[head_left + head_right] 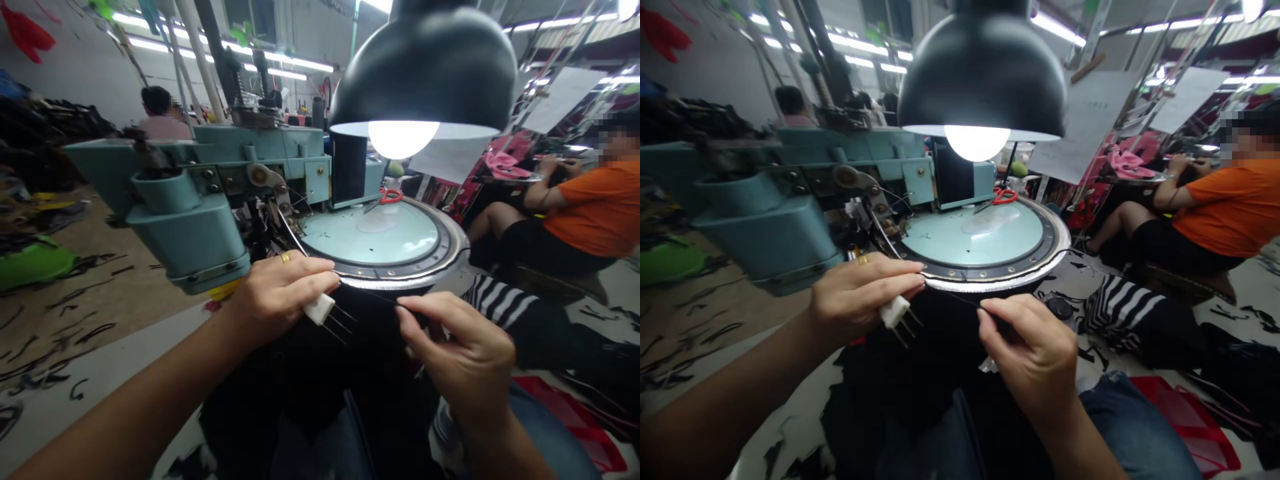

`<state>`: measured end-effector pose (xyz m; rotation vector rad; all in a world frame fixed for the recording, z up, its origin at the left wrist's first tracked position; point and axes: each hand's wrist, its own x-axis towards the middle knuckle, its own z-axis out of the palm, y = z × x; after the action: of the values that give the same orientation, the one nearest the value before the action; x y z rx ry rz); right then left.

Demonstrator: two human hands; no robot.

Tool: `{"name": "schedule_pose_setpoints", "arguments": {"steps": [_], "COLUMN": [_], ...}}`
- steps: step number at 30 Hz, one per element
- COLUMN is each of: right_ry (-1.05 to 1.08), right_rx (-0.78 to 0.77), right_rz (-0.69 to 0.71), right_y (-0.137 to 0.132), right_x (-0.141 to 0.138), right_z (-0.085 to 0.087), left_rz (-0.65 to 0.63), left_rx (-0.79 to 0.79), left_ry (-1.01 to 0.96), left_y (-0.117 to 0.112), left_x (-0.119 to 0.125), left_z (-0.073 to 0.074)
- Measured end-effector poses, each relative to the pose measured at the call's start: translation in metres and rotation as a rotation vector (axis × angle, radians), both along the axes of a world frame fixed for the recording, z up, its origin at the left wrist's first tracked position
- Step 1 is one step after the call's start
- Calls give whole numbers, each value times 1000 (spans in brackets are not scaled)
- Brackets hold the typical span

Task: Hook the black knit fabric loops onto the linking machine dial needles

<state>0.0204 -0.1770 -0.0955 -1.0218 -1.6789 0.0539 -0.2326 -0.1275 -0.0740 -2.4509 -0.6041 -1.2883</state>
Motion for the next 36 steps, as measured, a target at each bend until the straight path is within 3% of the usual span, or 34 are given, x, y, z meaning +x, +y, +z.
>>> {"name": "schedule_pose_setpoints", "arguments": {"steps": [2, 4, 6, 10, 12, 15, 23, 27, 36], "right_ry": [91, 165, 181, 88, 89, 104, 122, 73, 119], "right_rx": [-196, -415, -536, -344, -210, -128, -127, -119, -111], "right_rz": [-13, 70, 168, 174, 129, 80, 30, 84, 11], "right_y": [-4, -8, -10, -6, -2, 2, 0, 2, 3], "right_x": [5, 7, 3, -14, -18, -18, -16, -19, -18], "right_z": [0, 2, 6, 12, 11, 10, 9, 10, 14], "left_rz": [24, 25, 29, 27, 14, 32, 49, 56, 104], "left_rx": [32, 3, -54, -133, -69, 83, 102, 75, 136], "left_ry": [2, 5, 23, 40, 63, 118, 161, 217, 257], "left_y": [-1, -3, -5, -3, -1, 0, -7, -6, -9], "left_x": [0, 2, 4, 5, 2, -1, 7, 7, 22], "left_z": [-1, 1, 5, 12, 12, 10, 16, 20, 28]}}
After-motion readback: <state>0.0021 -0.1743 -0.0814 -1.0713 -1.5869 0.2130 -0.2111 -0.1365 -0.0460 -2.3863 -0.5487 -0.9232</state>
